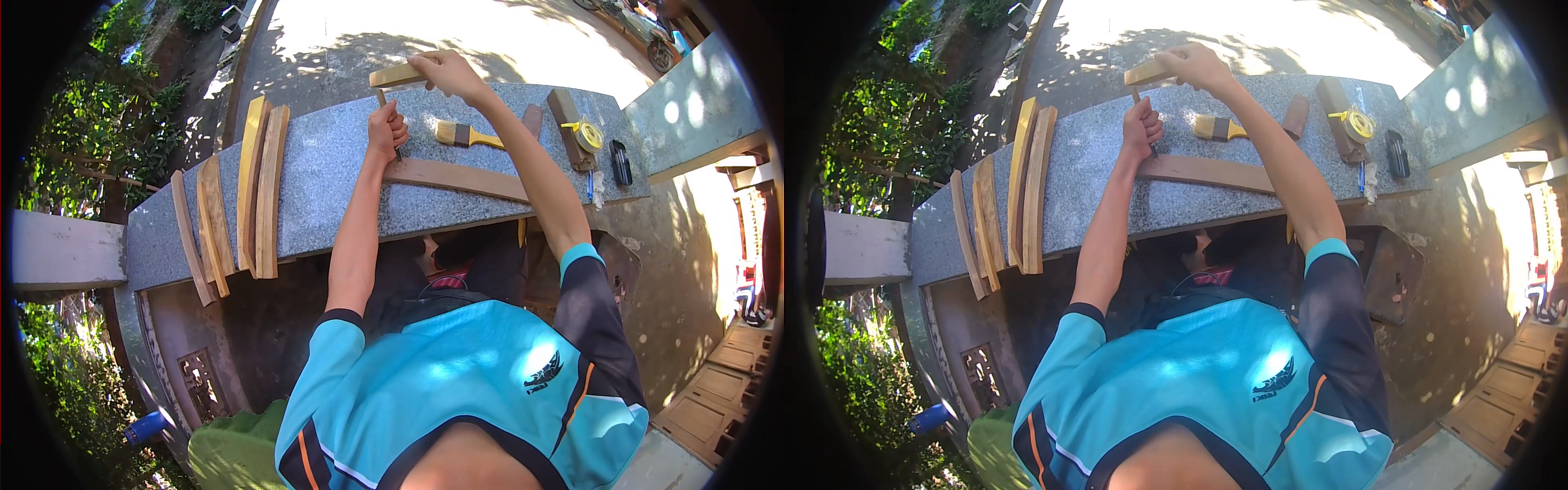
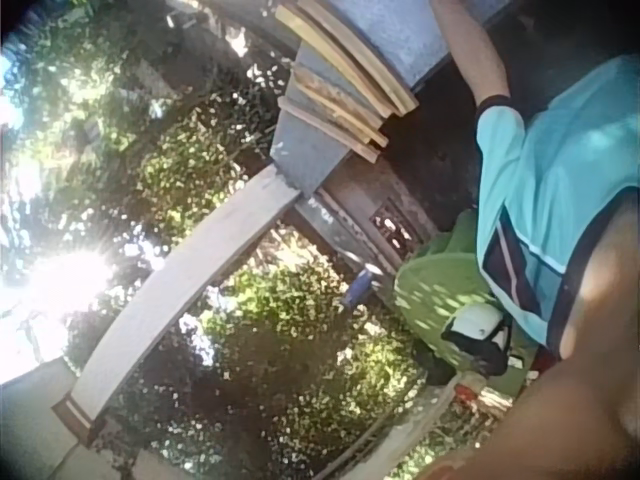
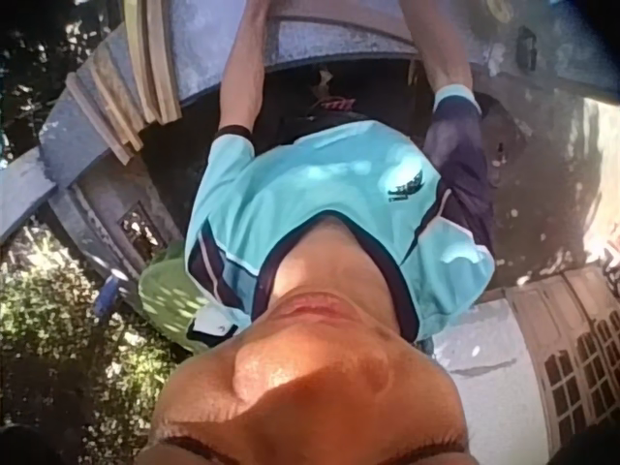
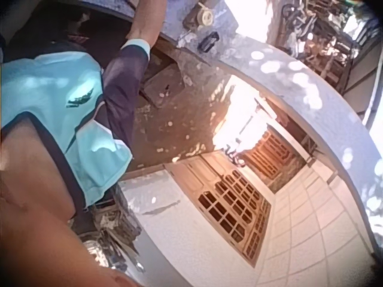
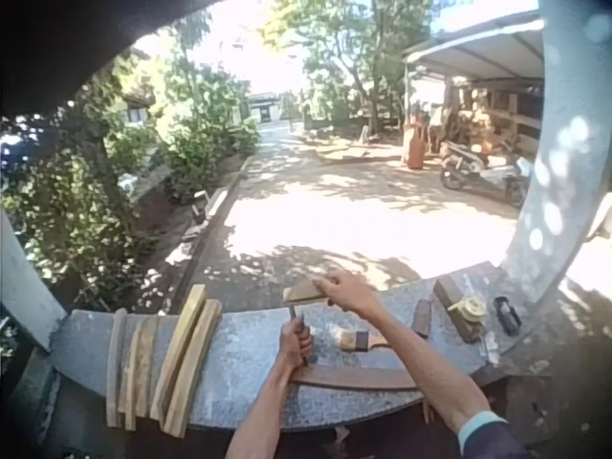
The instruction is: Measure and prepare a piece of wood for a project.
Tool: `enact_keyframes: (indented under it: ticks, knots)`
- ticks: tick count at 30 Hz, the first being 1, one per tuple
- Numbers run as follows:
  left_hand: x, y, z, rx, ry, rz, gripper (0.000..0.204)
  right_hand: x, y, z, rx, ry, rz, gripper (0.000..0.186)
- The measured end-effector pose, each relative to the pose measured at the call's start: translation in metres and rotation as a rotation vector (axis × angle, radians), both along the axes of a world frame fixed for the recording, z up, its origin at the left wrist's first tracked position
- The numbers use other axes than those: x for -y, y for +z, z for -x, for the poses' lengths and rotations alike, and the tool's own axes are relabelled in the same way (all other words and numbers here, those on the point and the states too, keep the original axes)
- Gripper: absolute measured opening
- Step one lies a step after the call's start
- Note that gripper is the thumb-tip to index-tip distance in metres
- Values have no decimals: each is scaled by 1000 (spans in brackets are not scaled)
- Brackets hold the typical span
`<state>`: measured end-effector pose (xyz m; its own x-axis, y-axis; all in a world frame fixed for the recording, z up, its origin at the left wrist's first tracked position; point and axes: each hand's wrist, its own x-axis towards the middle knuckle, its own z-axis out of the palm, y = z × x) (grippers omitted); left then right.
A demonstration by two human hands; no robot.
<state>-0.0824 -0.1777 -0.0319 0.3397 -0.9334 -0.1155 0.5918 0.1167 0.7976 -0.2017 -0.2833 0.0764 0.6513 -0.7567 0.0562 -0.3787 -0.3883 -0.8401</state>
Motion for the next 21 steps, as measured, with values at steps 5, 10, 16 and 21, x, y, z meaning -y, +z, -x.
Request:
enact_keyframes:
  ticks: [5,10,16,21]
  knots:
    - [-3,-2,-3,-79,-45,44,39,-8,0,1,69,2,-35,49]
    - [-8,-5,-2,-220,33,168,39,-7,0,9,122,-4,-30,52]
    - [-6,-3,-2,-145,-32,175,40,-13,8,18,140,-24,-42,53]
    - [-5,-3,2,-5,-161,138,38,-12,8,23,152,-3,-42,54]
